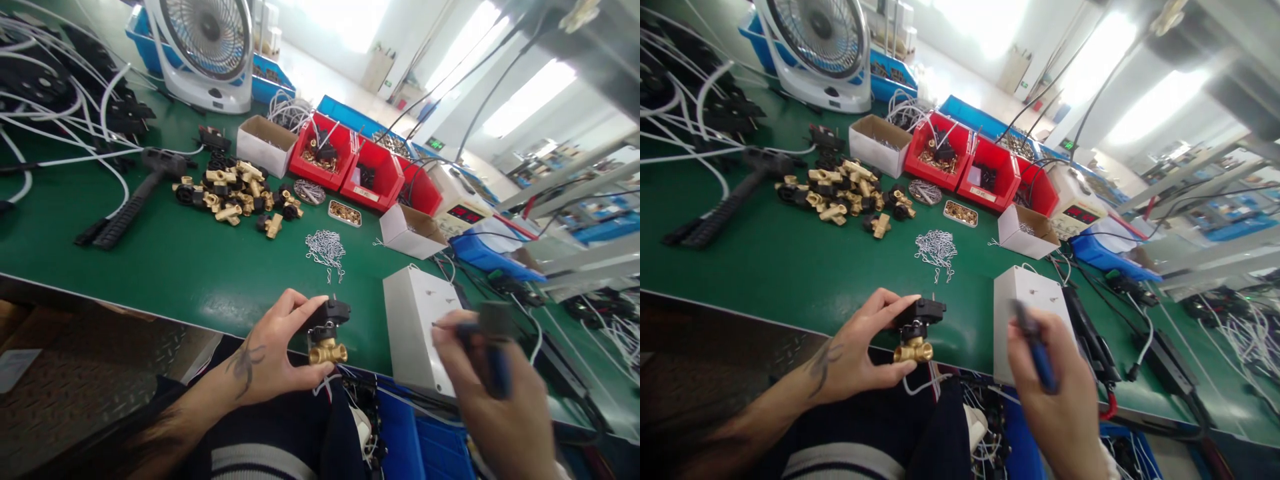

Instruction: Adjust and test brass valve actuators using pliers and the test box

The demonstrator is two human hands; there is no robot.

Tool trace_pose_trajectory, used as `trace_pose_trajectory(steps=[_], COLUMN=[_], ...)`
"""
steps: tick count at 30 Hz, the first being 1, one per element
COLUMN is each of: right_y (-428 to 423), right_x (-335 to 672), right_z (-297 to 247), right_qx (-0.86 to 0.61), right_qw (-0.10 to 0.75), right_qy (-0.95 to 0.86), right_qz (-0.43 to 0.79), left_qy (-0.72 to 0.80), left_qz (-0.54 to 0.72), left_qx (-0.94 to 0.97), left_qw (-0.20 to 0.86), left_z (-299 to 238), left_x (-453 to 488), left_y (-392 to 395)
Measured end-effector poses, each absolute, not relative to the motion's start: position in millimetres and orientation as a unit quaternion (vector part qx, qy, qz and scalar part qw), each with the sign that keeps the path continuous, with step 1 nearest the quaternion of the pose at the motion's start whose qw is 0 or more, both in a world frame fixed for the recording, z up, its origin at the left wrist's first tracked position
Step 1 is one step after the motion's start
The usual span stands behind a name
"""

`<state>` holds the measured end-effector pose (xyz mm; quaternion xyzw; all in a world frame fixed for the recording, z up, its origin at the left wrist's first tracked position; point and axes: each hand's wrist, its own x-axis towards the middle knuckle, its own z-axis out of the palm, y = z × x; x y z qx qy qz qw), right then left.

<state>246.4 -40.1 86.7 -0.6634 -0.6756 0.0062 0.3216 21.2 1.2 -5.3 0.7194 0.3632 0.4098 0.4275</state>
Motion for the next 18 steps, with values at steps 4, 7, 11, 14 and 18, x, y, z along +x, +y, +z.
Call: trace_pose_trajectory(steps=[4, 7, 11, 14, 18], right_y=[-40.3, -37.5, -39.1, -40.4, -38.5], right_x=[247.1, 248.5, 252.0, 248.9, 244.8], right_z=[83.0, 79.7, 82.4, 78.8, 81.3], right_qx=[-0.645, -0.617, -0.686, -0.681, -0.629], right_qw=[0.307, 0.142, 0.287, 0.298, 0.114], right_qy=[-0.700, -0.769, -0.668, -0.669, -0.762], right_qz=[-0.004, 0.088, -0.005, -0.003, 0.106], left_qy=[0.368, 0.370, 0.366, 0.368, 0.371], left_qz=[0.407, 0.406, 0.404, 0.402, 0.403], left_qx=[0.721, 0.722, 0.723, 0.724, 0.727], left_qw=[0.424, 0.420, 0.425, 0.422, 0.414], left_z=[-5.9, -6.6, -7.0, -6.7, -6.1], left_x=[21.4, 21.2, 21.5, 22.3, 22.8], left_y=[1.3, 1.1, 0.8, 0.9, 0.7])
